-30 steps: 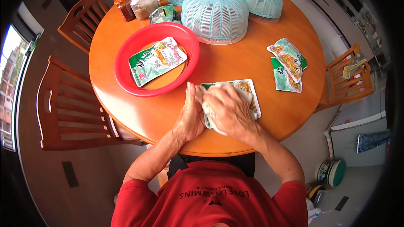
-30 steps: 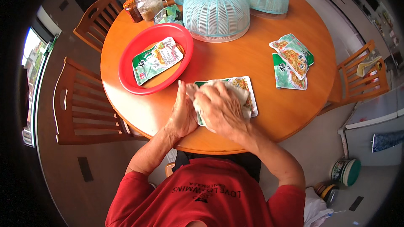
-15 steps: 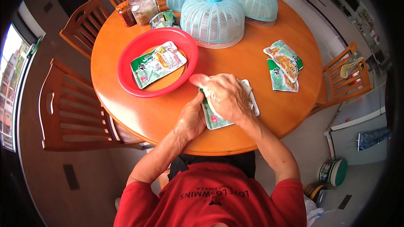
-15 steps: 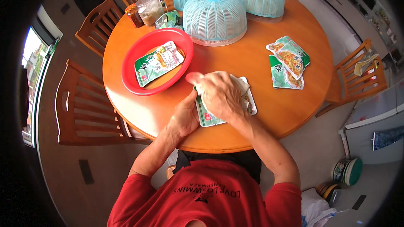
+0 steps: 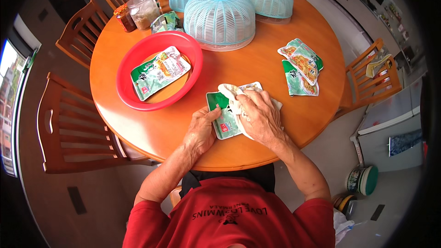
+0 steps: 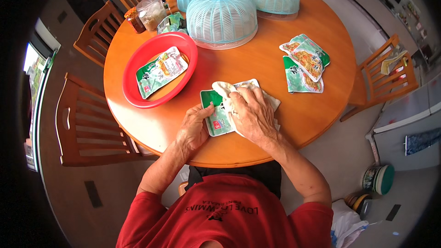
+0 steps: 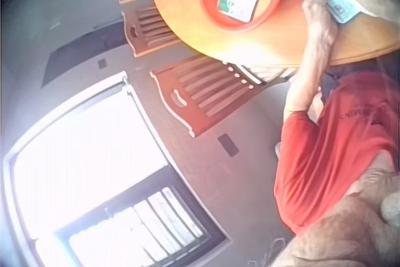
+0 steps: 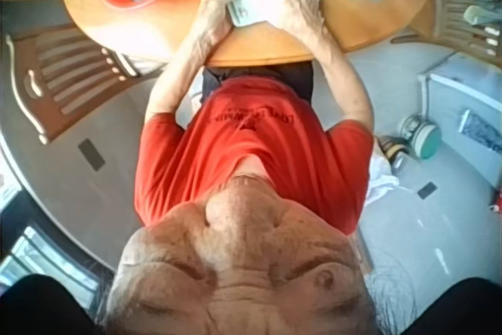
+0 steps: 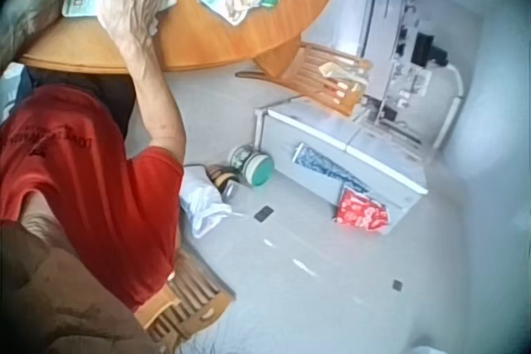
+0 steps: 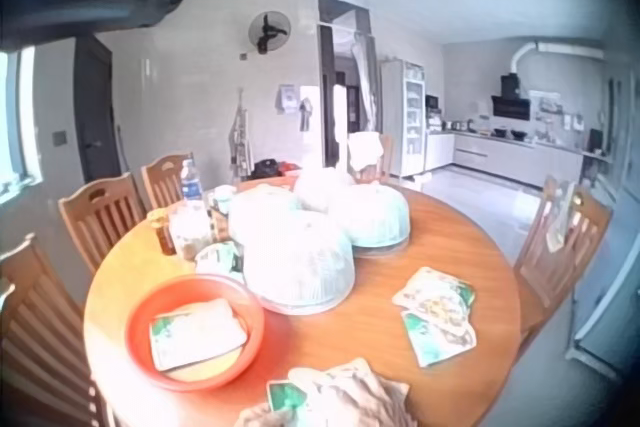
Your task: The person wipes the surface of several small food packages with a white cloth on a wooden table. They handle the packages one at a time, wiping them thoroughly before placing them into a red plastic bowl. The person also wipes the table surface and a blue plastic food cover during the process.
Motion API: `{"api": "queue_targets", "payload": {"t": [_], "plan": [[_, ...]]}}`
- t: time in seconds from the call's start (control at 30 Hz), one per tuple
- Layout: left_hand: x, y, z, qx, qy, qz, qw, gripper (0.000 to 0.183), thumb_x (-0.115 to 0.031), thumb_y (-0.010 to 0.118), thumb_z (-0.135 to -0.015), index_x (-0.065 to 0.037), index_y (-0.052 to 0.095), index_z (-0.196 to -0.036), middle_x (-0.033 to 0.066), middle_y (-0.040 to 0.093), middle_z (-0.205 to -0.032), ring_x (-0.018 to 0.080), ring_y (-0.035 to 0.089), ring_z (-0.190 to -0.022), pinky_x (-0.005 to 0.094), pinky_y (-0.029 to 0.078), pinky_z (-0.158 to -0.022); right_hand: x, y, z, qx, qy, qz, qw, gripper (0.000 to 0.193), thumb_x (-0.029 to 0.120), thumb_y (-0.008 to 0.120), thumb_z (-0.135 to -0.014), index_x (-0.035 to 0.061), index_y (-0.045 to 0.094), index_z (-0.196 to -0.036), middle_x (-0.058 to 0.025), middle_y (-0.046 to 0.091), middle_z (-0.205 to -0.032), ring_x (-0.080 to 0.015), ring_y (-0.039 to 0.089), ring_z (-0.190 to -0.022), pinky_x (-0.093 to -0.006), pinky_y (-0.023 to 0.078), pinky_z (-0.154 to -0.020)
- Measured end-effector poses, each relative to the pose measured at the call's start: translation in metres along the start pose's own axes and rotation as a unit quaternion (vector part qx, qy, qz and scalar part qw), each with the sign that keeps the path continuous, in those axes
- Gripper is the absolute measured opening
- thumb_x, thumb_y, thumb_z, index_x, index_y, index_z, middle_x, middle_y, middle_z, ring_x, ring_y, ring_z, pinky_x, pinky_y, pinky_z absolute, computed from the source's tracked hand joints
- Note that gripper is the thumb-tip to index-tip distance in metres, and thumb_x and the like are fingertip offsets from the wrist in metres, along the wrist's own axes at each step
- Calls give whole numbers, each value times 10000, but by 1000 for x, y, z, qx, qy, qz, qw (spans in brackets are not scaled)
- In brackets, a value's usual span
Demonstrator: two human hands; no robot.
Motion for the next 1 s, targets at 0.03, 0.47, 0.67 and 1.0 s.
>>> {"api": "queue_targets", "payload": {"t": [0.03,0.47,0.67,1.0], "plan": [[2,-1,-1,0,4,0,1000,191,-64,508,-977,20,604,-1119,107,674,-1042,207,669,-916,399,555,-884,-3,1,-1,-1,17,-1,1000,350,104,733,-744,80,625,-1076,-91,615,-1072,-327,562,-984,-420,483,-867],[-1,-6,2,-33,12,25,999,195,-103,486,-1009,24,591,-1114,109,669,-1039,209,668,-922,404,576,-868,-46,-27,31,6,36,116,993,310,159,730,-744,61,632,-1021,-101,591,-1069,-327,538,-1074,-454,479,-894],[-1,-7,-3,-10,-1,27,1000,260,-163,485,-1013,28,568,-1169,146,662,-1103,265,673,-985,446,560,-909,-54,-51,56,14,193,-38,980,293,120,741,-736,61,651,-1009,-109,603,-1019,-321,577,-993,-439,482,-875],[-2,-19,-4,-32,-53,72,995,220,-191,459,-1033,-32,592,-959,74,633,-902,198,617,-811,370,548,-788,55,10,21,-23,-110,-52,992,302,146,738,-747,80,673,-1034,-64,609,-1069,-269,563,-1012,-410,469,-894]]}}
Point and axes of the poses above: each hand's wrist, its own z-axis away from the middle knuckle, its own y-axis out of the palm, x = y × z, the point moved 5 cm from there along -z, towards the middle knuckle
